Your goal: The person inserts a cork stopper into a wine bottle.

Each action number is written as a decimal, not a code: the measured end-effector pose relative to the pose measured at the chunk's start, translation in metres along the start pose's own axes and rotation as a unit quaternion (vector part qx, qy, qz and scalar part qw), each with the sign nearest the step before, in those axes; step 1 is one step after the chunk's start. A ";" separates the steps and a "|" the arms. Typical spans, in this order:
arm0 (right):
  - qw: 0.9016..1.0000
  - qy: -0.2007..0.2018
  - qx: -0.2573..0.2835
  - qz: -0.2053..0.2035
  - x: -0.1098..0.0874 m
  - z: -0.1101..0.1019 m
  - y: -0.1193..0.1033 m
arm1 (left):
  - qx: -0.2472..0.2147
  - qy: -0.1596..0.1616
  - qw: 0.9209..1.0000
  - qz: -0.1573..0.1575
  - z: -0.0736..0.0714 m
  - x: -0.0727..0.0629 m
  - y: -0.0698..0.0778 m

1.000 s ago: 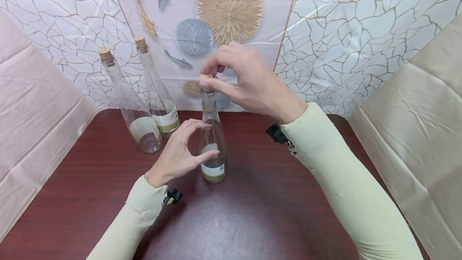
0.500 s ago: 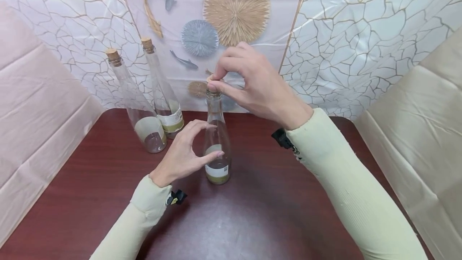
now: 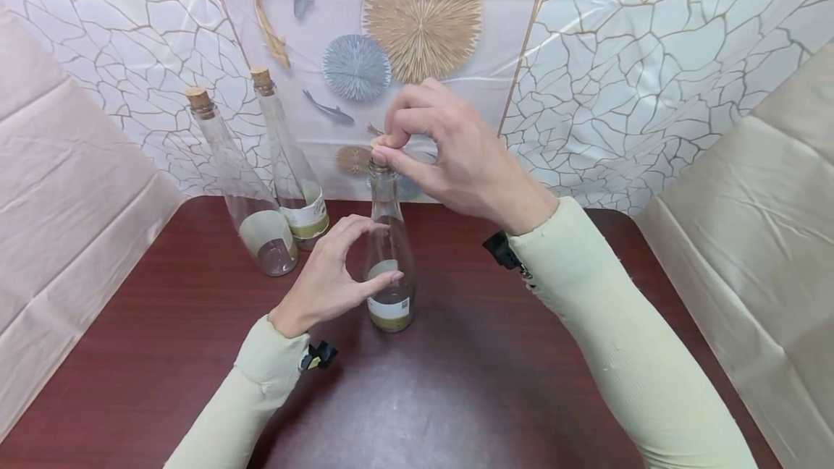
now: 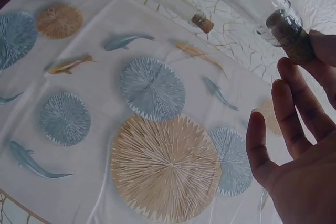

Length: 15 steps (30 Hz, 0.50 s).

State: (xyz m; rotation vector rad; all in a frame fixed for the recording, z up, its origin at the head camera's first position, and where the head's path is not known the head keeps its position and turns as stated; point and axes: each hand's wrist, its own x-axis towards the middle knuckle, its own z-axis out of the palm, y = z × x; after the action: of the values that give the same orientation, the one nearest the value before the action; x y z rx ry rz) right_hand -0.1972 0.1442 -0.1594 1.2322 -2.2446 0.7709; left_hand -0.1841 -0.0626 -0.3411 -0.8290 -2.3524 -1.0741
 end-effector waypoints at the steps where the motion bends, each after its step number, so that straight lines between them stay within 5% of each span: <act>1: 1.000 -0.002 0.001 -0.001 0.000 0.000 0.000 | -0.001 0.001 1.000 0.000 0.000 0.000 0.000; 15: 0.999 -0.030 0.025 -0.012 0.004 -0.002 0.002 | -0.001 -0.008 1.000 0.000 0.000 0.001 0.003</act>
State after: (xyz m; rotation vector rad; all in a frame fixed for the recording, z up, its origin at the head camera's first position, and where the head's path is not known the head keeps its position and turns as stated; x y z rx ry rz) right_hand -0.2004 0.1445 -0.1561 1.3183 -2.2665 0.7951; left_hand -0.1823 -0.0610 -0.3388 -0.8415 -2.3644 -1.0724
